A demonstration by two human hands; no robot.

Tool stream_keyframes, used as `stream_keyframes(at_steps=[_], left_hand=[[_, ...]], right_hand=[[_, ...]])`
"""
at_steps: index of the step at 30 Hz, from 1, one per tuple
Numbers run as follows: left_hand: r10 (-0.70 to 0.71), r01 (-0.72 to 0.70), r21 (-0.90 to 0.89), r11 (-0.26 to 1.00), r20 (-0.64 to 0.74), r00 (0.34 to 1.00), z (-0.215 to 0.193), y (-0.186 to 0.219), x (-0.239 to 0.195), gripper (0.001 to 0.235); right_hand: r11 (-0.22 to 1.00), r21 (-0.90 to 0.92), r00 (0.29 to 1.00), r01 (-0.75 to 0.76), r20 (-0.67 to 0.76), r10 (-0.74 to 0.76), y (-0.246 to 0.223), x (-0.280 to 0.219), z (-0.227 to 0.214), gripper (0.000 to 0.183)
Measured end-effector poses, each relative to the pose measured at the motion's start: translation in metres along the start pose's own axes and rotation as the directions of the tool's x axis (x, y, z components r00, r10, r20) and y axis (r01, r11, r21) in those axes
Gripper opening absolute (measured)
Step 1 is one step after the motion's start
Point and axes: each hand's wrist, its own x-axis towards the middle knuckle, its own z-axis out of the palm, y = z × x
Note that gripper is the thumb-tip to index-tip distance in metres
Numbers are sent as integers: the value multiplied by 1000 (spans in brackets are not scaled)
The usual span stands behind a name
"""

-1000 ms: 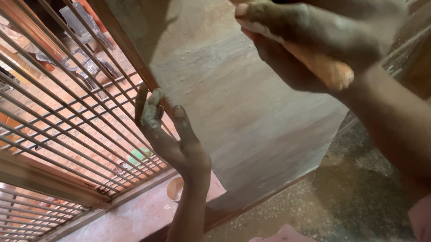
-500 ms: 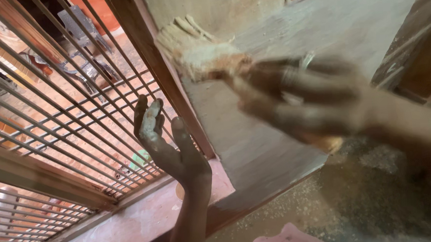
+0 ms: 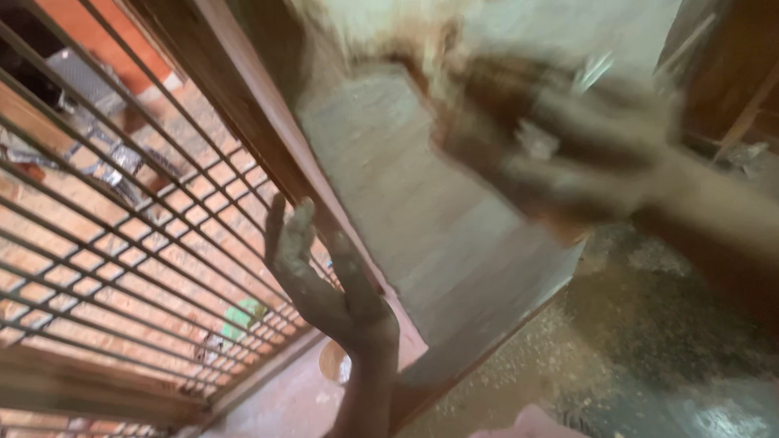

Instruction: The person paints a wall using a paintbrush and a small container of white paint. They repeatedly dip the brush into the container and apply paint to the wall surface in vertical strokes.

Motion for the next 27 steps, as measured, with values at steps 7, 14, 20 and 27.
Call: stream_keyframes(at_steps=[7,14,20,27], left_hand=[[-19,23,-47,999,93,995,7,-2,-21,42],[-58,47,86,995,132,990,28,-5,-33,37],[34,-53,129,990,146,989,71,4,-44,35],[72,-96,167,981,147,987,193,18,-58,36]], right_hand=[[906,183,924,-381,99,369,-71,-31,-51,23],[722,350,754,-597,-61,654,-57,-60,-77,10],[690,290,710,-663,-49,703,-21,-113,-121,10],[807,246,833,-537,0,554,92,-206,-158,11]])
